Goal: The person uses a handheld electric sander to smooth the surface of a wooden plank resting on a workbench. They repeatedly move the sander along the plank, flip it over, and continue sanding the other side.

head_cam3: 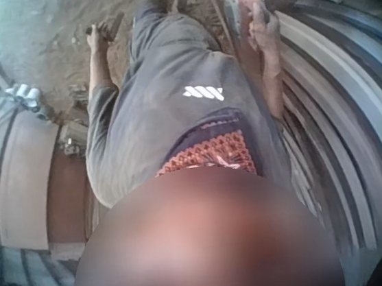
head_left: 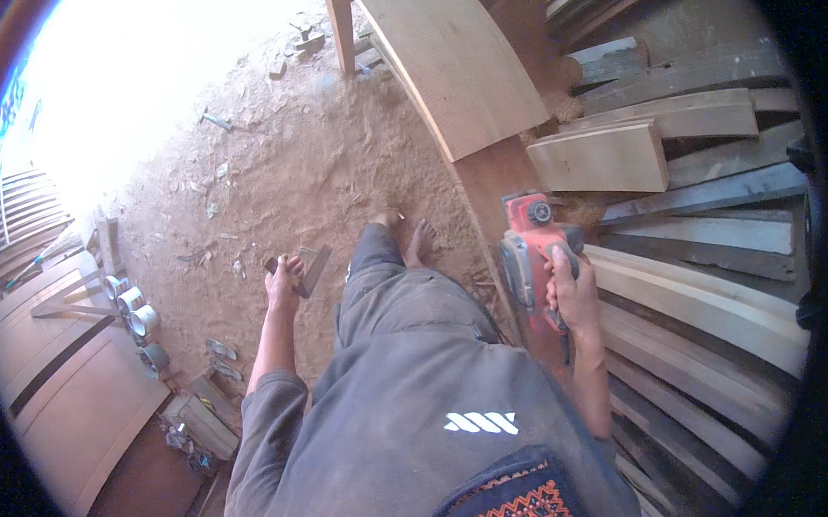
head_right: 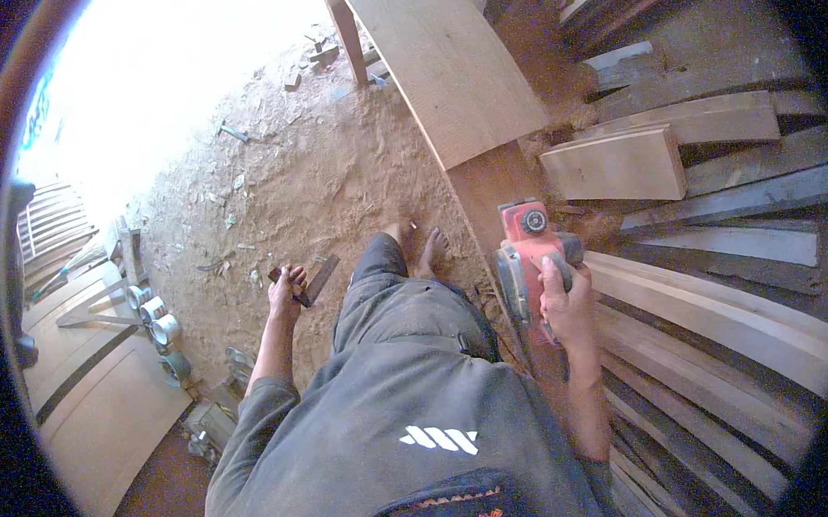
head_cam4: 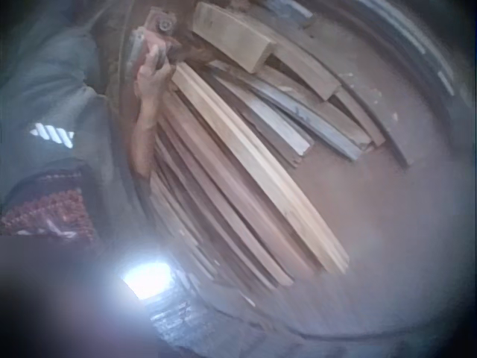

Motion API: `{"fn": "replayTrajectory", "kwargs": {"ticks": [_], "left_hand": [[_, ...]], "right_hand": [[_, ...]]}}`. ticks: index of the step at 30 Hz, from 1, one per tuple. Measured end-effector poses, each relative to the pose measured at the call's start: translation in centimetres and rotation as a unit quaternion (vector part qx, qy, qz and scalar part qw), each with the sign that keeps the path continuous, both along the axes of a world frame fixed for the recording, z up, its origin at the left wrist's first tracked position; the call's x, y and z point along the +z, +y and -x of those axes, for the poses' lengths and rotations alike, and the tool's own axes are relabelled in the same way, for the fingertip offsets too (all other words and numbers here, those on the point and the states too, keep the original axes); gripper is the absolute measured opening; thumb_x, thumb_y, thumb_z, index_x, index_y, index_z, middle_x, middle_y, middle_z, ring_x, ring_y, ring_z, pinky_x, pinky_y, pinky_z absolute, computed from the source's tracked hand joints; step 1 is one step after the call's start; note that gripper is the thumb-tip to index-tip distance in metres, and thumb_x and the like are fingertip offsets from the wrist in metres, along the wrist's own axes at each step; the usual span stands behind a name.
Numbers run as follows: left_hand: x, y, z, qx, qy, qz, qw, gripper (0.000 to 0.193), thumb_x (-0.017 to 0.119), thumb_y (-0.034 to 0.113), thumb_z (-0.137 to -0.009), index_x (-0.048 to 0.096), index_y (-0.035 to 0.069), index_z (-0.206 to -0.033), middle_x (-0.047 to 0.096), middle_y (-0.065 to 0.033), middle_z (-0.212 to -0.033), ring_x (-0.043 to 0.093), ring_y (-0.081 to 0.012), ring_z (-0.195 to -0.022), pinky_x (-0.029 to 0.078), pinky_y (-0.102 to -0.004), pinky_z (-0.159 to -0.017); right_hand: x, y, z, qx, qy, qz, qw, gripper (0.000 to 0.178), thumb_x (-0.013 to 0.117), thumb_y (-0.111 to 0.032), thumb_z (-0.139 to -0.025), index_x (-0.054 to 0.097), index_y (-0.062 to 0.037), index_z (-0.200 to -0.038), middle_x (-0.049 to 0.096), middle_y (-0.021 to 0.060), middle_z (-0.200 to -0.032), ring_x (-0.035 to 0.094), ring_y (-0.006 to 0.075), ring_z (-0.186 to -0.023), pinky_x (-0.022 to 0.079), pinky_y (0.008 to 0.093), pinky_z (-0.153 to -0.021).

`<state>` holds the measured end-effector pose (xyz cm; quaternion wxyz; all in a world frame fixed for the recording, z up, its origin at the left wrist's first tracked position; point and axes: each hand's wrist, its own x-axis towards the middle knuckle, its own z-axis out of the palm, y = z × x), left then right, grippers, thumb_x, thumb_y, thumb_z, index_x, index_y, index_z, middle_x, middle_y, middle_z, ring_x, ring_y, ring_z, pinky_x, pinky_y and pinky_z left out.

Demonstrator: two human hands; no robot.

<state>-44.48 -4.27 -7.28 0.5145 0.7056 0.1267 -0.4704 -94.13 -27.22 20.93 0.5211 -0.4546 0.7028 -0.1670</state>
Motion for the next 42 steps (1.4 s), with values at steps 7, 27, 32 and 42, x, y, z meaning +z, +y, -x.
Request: {"fn": "replayTrajectory", "kwargs": {"ticks": [7,27,32,42], "left_hand": [[7.6,-8.9,-1.8,0.005,-0.024,0.120,0.992,0.044,0.062,0.033,-0.109,0.054,0.005,-0.141,0.070,-0.0163,-0.127,0.069,-0.0275,-0.115,0.056,-0.0391,-0.093],[-7.5,9.9,1.7,-0.080,0.069,-0.156,0.982,0.037,0.059,0.036,-0.110,0.062,0.002,-0.123,0.075,-0.0153,-0.111,0.072,-0.0239,-0.088,0.056,-0.0365,-0.072],[-7.9,15.0,1.1,-0.032,0.086,-0.170,0.981,0.031,0.057,0.033,-0.110,0.060,0.006,-0.126,0.076,-0.0115,-0.108,0.072,-0.0190,-0.085,0.053,-0.0334,-0.067],[-7.2,10.6,2.7,0.006,0.106,-0.041,0.994,0.041,0.057,0.032,-0.111,0.056,0.001,-0.137,0.074,-0.0167,-0.120,0.073,-0.0235,-0.097,0.056,-0.0358,-0.078]], "right_hand": [[-1.5,1.4,2.0,0.018,0.026,0.059,0.998,0.050,0.060,-0.049,-0.106,0.066,-0.0014,-0.092,0.052,-0.0030,-0.059,0.050,0.0056,-0.048,0.039,0.0258,-0.041],[-3.9,4.1,5.0,-0.066,0.031,0.015,0.997,0.056,0.050,-0.053,-0.106,0.064,-0.0002,-0.093,0.052,0.0013,-0.056,0.046,0.0102,-0.044,0.036,0.0280,-0.042],[-4.0,3.9,5.1,-0.080,0.025,0.012,0.996,0.057,0.048,-0.053,-0.107,0.063,-0.0002,-0.093,0.051,0.0017,-0.057,0.046,0.0111,-0.045,0.037,0.0288,-0.042],[-4.2,3.8,5.3,-0.080,0.001,-0.007,0.997,0.056,0.049,-0.056,-0.107,0.062,-0.0023,-0.098,0.050,0.0025,-0.058,0.046,0.0126,-0.044,0.039,0.0291,-0.043]]}}
